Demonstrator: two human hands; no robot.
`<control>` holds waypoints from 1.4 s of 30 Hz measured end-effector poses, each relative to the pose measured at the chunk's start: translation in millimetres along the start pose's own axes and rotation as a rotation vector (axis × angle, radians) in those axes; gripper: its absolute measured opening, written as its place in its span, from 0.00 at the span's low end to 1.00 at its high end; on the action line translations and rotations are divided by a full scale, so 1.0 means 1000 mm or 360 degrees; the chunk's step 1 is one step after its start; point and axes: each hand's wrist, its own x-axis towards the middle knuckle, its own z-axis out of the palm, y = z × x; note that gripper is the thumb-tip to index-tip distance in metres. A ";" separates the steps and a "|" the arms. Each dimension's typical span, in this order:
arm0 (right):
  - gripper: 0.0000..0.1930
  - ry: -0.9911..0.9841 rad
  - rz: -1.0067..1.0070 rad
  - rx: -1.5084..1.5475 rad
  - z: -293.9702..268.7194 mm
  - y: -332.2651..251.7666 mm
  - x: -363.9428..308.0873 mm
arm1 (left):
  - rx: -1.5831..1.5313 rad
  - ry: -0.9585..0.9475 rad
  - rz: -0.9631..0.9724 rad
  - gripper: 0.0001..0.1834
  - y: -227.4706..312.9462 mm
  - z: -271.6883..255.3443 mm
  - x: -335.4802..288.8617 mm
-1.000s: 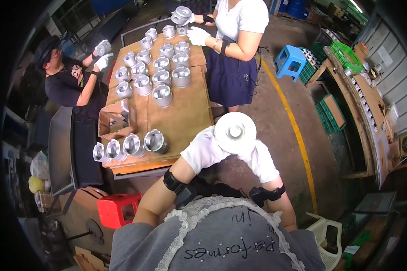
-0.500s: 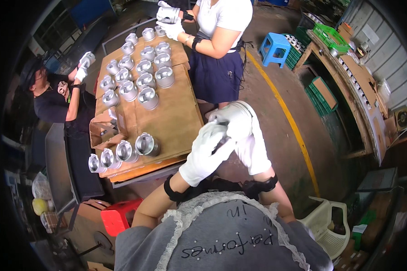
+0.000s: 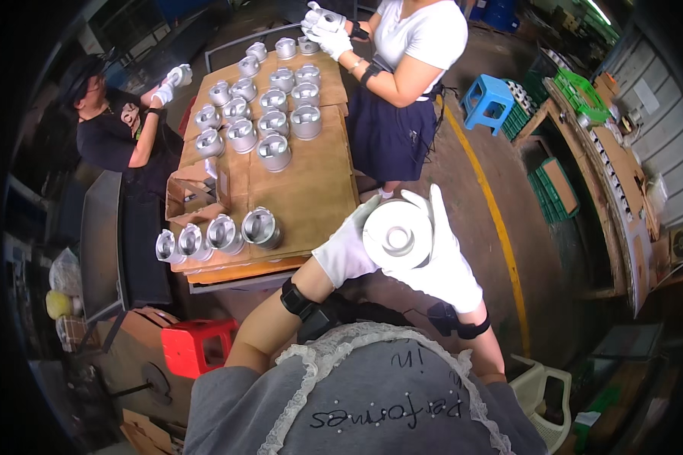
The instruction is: Inspecting and transferring metallic engine pistons from a workspace table into a large storage bin.
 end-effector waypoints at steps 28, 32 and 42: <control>0.26 0.0131 0.0939 0.3654 0.074 0.038 -0.021 | 0.1950 0.0518 0.0913 0.19 0.012 -0.001 -0.016; 0.28 0.0276 0.1003 0.3813 0.064 0.034 -0.012 | 0.2439 0.0423 0.1612 0.18 0.006 -0.007 -0.020; 0.39 0.0523 0.0668 0.2311 0.032 0.062 -0.010 | 0.1050 -0.0033 0.1020 0.24 -0.015 -0.004 -0.029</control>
